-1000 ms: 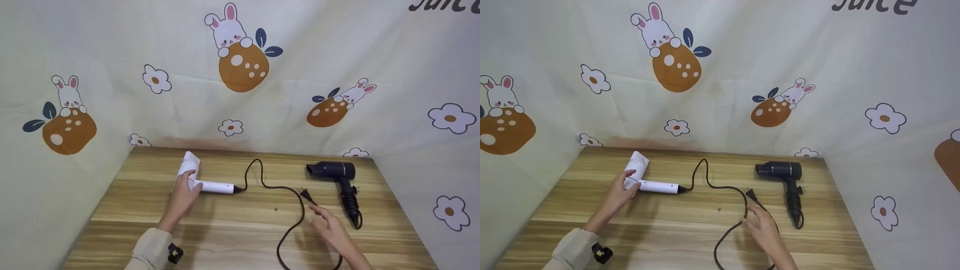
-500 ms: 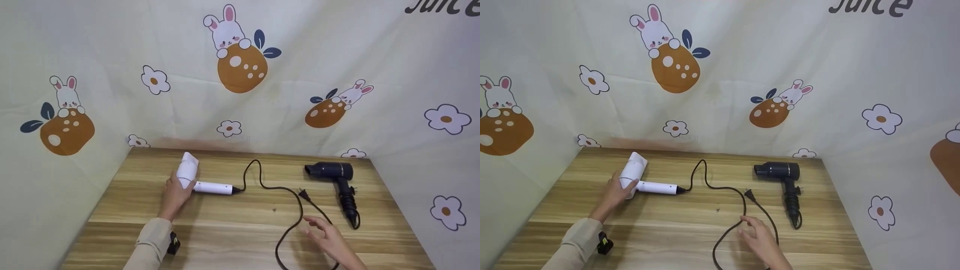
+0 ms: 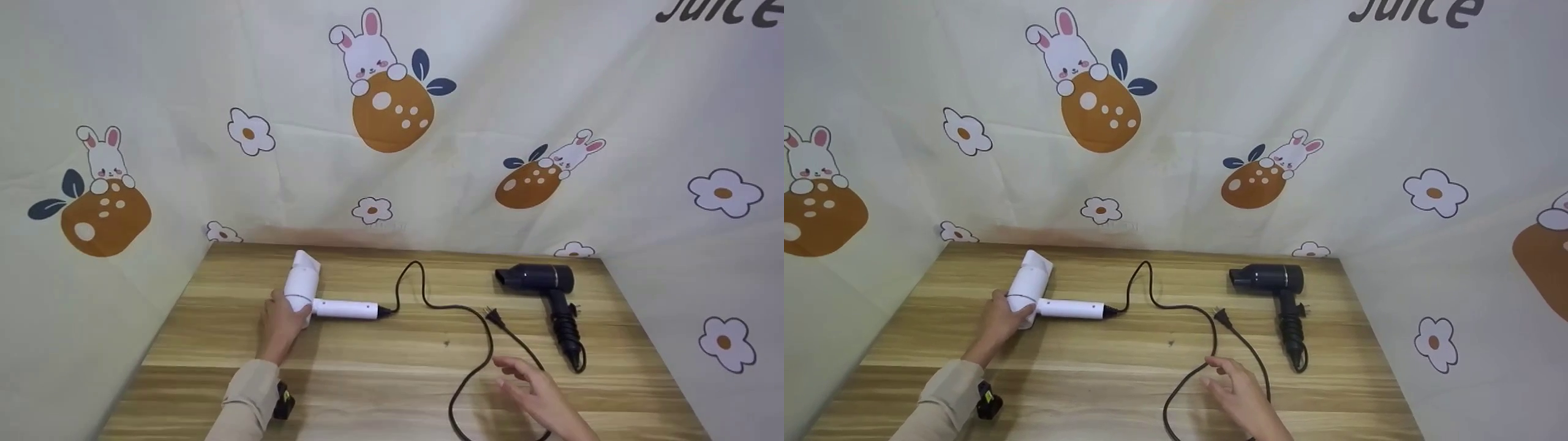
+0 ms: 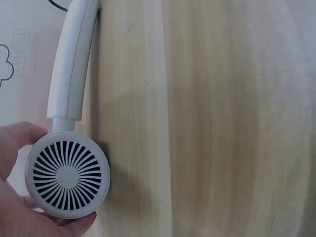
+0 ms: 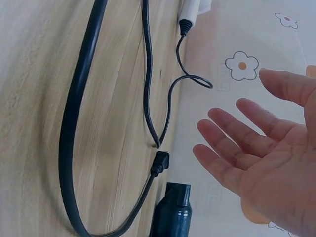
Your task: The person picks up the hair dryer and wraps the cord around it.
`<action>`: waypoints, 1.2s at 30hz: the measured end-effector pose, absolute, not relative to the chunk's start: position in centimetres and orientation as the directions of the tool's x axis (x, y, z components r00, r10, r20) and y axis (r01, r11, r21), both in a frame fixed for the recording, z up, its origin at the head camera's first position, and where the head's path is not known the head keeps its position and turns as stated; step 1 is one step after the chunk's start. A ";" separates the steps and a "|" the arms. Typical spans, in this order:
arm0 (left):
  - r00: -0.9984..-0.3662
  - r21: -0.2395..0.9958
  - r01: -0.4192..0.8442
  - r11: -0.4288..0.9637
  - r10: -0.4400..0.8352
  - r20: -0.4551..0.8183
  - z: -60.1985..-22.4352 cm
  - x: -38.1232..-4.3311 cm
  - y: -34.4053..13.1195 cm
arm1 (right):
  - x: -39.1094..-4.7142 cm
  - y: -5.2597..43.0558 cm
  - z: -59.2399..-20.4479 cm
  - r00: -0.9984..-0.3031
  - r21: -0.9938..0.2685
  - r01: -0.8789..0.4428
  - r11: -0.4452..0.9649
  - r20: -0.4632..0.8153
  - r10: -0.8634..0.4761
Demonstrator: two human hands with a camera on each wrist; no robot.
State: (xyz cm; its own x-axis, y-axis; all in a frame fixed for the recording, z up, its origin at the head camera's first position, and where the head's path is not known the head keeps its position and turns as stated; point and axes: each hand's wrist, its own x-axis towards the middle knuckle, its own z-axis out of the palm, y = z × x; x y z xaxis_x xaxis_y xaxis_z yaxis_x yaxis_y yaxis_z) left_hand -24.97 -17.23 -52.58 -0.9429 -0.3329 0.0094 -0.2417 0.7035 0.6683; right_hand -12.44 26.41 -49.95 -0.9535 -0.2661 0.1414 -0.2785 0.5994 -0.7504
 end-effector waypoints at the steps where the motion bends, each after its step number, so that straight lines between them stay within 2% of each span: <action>1: -0.942 0.670 -0.235 0.704 -0.335 0.023 -52.7 -24.8 -17.2 | -12.4 26.5 -50.0 -0.949 -0.748 -0.294 0.596 0.156 -0.273; 4: -0.941 0.685 -0.204 0.699 -0.334 0.061 -52.8 -24.3 -16.9 | -12.3 26.7 -49.9 -0.944 -0.753 -0.311 0.580 0.174 -0.280; 13: -0.928 0.720 -0.151 0.678 -0.347 0.132 -52.2 -23.3 -15.7 | -12.4 26.7 -49.5 -0.946 -0.780 -0.276 0.562 0.118 -0.300; 26: -0.937 0.712 -0.046 0.701 -0.278 0.213 -49.7 -20.9 -14.3 | -12.0 26.6 -48.1 -0.930 -0.779 -0.276 0.564 0.069 -0.360; 30: -0.941 0.786 -0.030 0.618 -0.282 0.186 -48.8 -20.1 -13.3 | -11.9 26.1 -47.2 -0.928 -0.757 -0.303 0.578 0.097 -0.360; 36: -0.964 0.937 -0.018 0.350 -0.255 0.077 -47.3 -19.1 -11.7 | -12.4 24.7 -46.7 -0.936 -0.789 -0.321 0.524 0.177 -0.306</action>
State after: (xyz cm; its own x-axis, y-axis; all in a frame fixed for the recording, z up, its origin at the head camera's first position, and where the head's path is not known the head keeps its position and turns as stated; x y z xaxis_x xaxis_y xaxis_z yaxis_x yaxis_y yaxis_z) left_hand -19.09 -11.70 -47.33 -0.9637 -0.2554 0.0774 -0.0175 0.3501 0.9366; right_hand -12.41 24.68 -46.68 -0.9355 -0.3057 0.1770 -0.3205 0.5238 -0.7892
